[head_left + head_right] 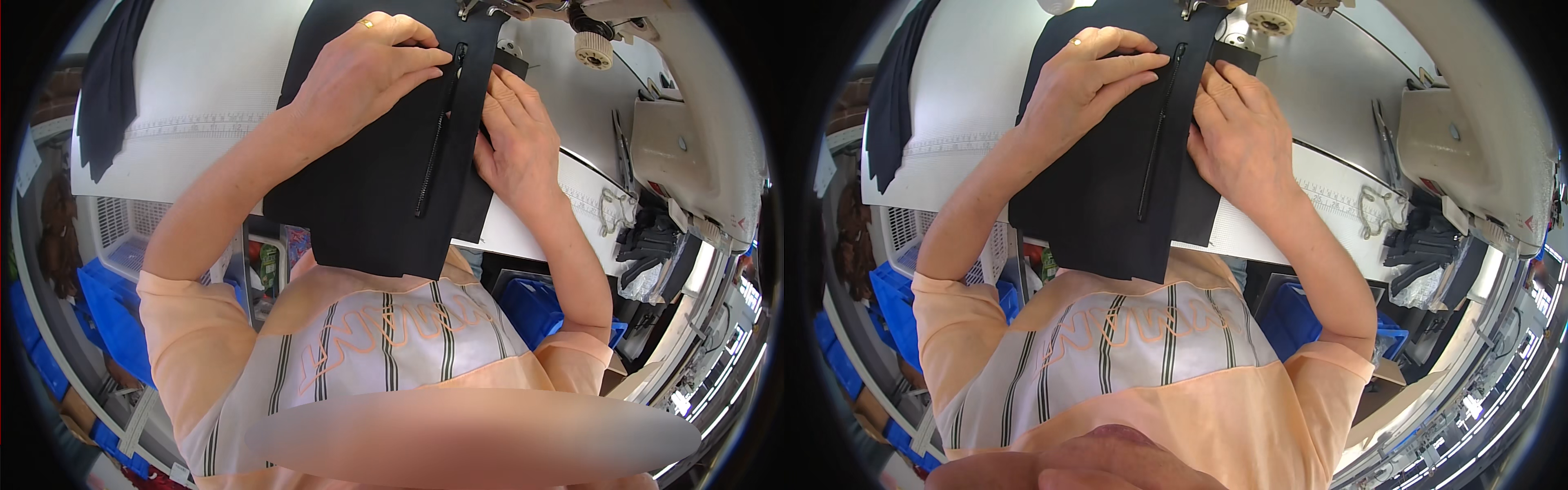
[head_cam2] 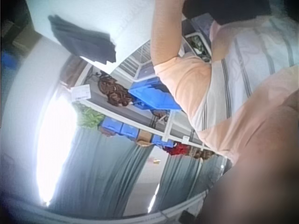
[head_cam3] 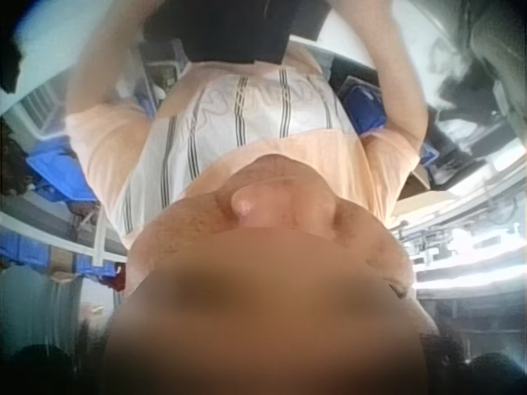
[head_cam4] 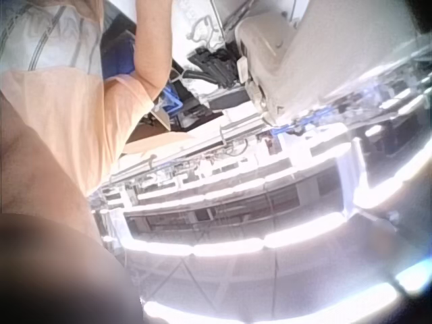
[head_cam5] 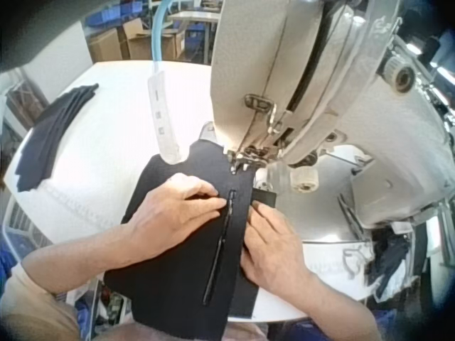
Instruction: Sew a zipper onto black fabric using an industrial sewing machine.
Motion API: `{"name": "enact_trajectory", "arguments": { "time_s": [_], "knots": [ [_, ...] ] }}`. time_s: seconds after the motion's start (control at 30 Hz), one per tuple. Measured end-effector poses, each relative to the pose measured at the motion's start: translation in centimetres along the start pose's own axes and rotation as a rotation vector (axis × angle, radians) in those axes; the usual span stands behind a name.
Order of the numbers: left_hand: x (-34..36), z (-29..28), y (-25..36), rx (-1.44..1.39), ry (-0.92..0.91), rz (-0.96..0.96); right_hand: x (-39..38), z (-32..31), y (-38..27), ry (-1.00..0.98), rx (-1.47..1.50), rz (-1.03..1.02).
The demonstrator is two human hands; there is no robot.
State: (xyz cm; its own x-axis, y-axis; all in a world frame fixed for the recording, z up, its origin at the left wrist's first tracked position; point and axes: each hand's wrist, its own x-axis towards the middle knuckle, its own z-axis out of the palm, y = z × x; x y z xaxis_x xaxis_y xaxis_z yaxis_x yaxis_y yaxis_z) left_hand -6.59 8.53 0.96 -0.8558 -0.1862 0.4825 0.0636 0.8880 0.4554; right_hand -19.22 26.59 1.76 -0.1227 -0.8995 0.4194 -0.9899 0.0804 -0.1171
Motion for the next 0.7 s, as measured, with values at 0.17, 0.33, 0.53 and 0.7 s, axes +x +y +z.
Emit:
{"name": "enact_trajectory", "arguments": {
  "time_s": [0.17, 0.33, 0.53, 0.7],
  "knots": [
    [0.3, -0.3, 0.3, 0.046, -0.003, 0.020, 0.1, 0.3, -0.1, 0.022, 0.003, -0.007],
    [0.3, -0.4, 0.5, 0.103, -0.053, 0.058, 0.0, 0.3, -0.1, 0.034, 0.004, -0.025],
    [0.5, -0.6, 0.8, 0.206, -0.062, 0.174, -0.1, 0.5, 0.0, 0.021, -0.013, -0.009],
    [0.3, -0.7, 1.1, 0.171, -0.133, 0.140, 0.0, 0.4, 0.0, 0.055, -0.028, -0.003]
  ]
}}
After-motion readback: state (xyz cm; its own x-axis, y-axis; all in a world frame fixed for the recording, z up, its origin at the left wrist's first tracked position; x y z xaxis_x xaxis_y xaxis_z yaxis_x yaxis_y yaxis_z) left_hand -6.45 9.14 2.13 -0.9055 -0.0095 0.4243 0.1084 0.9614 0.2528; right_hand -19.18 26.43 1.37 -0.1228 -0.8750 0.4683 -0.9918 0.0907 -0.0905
